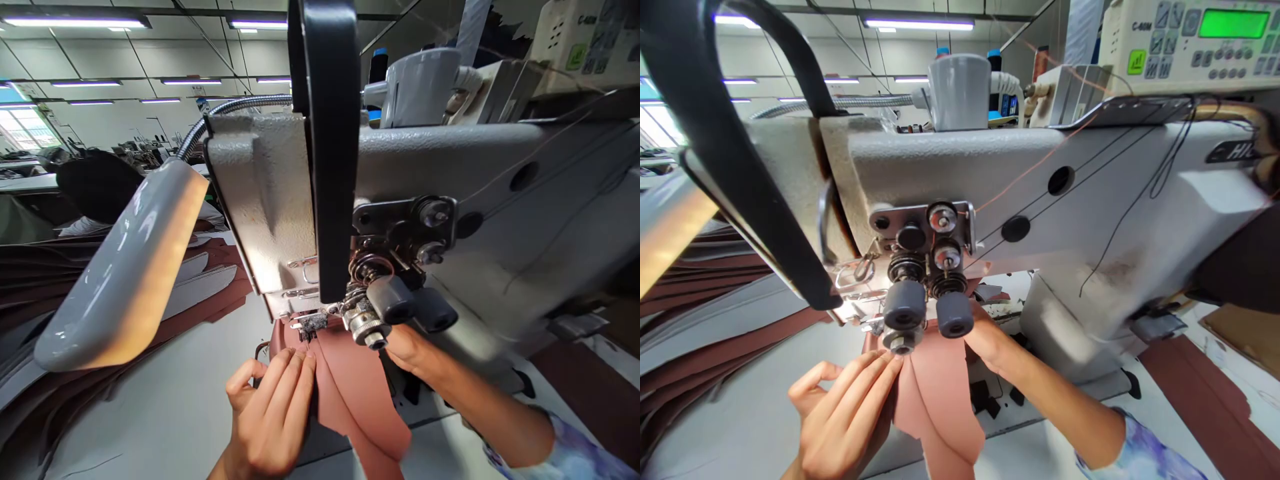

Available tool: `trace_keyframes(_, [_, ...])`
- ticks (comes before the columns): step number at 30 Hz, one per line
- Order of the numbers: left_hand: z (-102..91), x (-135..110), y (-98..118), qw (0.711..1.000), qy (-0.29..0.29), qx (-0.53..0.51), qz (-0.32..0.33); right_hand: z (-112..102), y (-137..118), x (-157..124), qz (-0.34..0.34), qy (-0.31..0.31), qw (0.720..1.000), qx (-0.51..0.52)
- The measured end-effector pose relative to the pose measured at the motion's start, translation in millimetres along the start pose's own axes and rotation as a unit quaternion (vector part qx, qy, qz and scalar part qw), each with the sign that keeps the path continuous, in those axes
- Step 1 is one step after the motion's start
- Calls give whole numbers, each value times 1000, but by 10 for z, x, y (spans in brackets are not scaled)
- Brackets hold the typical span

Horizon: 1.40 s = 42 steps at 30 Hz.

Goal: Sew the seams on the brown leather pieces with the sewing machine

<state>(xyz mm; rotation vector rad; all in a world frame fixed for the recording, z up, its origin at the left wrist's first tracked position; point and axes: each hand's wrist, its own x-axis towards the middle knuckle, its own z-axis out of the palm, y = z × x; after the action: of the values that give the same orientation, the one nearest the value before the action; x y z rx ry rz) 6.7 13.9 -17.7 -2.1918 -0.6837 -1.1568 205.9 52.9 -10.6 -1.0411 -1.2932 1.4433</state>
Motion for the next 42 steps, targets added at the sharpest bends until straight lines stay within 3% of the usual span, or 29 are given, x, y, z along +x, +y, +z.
trace_keyframes(5, [48, 4, 14, 1000, -3, 0, -13, 192, -96, -495, 15, -4, 996, -83])
trace_keyframes(9, [20, 11, 20, 999, -6, -9, -35, 272, -108, -713, 33, -67, 997, -4])
trace_keyframes(17, [-220, -62, -18, 999, -15, -32, 38, 111, -98, -626, 85, -90, 991, 51])
trace_keyframes(24, [-185, 8, -7, 999, -30, -21, 34, 64, -148, -539, 85, -117, 988, 49])
trace_keyframes(31, [-126, 53, -52, 999, -45, -15, 23, -5, -148, -432, 71, -47, 994, -67])
trace_keyframes(38, [-133, 84, -115, 997, -66, -29, 15, -11, -183, -352, 35, -40, 997, -54])
trace_keyframes(42, [-141, 70, -171, 996, -87, -35, 11, 4, -165, -305, 50, -16, 998, -41])
